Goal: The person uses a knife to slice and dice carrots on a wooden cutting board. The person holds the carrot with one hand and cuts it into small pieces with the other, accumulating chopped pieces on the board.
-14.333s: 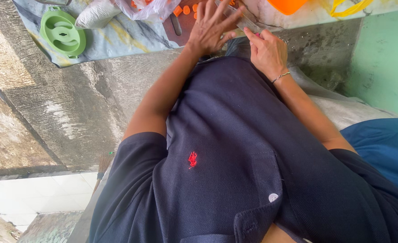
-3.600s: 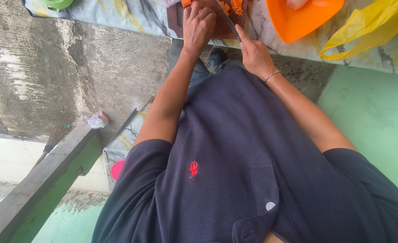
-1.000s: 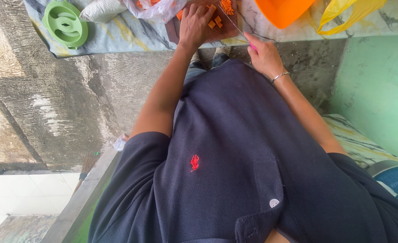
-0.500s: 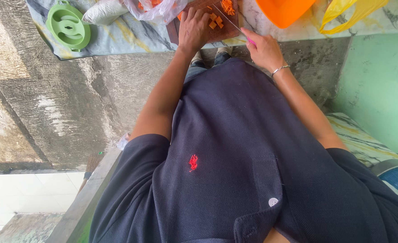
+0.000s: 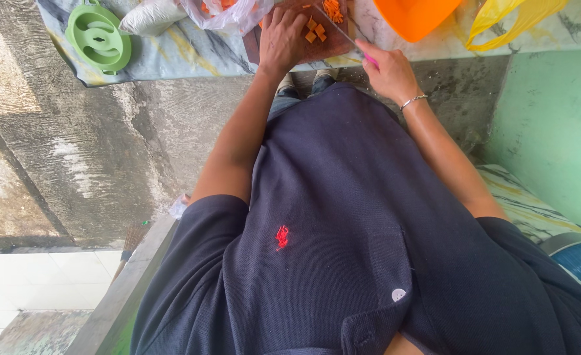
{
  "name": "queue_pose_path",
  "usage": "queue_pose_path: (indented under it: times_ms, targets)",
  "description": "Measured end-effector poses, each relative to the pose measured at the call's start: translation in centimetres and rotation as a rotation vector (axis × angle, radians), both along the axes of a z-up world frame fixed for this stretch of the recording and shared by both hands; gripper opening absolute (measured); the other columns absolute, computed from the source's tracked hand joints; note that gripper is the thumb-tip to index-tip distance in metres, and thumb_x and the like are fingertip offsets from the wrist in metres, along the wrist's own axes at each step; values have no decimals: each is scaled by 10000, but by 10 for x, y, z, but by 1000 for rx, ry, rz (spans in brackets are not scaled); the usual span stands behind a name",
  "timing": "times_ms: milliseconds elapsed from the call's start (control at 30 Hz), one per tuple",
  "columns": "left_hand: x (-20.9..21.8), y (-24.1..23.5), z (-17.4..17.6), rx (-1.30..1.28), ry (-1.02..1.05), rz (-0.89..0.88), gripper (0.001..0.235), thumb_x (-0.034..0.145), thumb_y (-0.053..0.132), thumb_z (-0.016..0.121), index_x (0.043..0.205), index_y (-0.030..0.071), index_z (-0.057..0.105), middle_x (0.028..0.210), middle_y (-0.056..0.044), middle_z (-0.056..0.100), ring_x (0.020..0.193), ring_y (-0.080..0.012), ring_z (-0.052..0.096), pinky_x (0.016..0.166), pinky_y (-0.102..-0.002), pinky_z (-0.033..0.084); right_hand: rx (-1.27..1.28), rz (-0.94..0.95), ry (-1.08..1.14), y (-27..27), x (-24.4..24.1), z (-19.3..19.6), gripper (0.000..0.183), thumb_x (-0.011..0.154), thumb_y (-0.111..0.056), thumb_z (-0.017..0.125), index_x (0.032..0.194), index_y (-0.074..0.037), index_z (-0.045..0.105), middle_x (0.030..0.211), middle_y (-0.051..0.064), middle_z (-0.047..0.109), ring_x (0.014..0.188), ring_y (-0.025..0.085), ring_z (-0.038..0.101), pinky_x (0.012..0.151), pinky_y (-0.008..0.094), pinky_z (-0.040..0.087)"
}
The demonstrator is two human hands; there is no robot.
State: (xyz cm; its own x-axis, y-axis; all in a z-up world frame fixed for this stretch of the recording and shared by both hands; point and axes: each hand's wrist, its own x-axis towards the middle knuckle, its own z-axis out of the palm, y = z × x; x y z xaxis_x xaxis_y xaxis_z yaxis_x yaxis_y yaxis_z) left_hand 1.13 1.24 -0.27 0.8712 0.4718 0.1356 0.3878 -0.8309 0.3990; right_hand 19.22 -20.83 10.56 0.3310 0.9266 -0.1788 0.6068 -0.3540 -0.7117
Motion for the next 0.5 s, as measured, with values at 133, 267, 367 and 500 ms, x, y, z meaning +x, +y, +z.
queue_pose_path:
  times_ms: [133,267,367,500]
  targets:
    - [-5,-2,2,-16,4,-32,280,829,114,664,1094,163,742,1008,-63,645,1025,-275,561,901,-426,404,-150,27,-5,7,-5,8,422,1010,-139,618,1428,-162,675,827,213,699,749,416,681,746,490,545]
    - [-3,-6,1,20,-6,-14,301,824,125,658,1114,149,733,1004,-73,642,999,-270,554,881,-430,397,-256,-22,46,13,-3,9,429,1013,-152,597,1437,-188,655,777,213,682,678,396,674,720,473,542]
    - [-2,-6,-2,17,68,-14,331,832,112,651,1157,150,697,1024,-75,652,1025,-273,564,904,-434,398,-115,-30,69,12,1,5,423,1016,-136,625,1439,-146,647,895,217,705,770,385,692,768,450,549]
    - [7,-6,-7,-36,230,-33,415,846,63,626,1237,200,638,1042,-57,673,1066,-275,579,904,-455,391,-90,-79,91,3,7,-2,430,1012,-110,641,1442,-106,638,952,239,701,831,396,680,807,442,540]
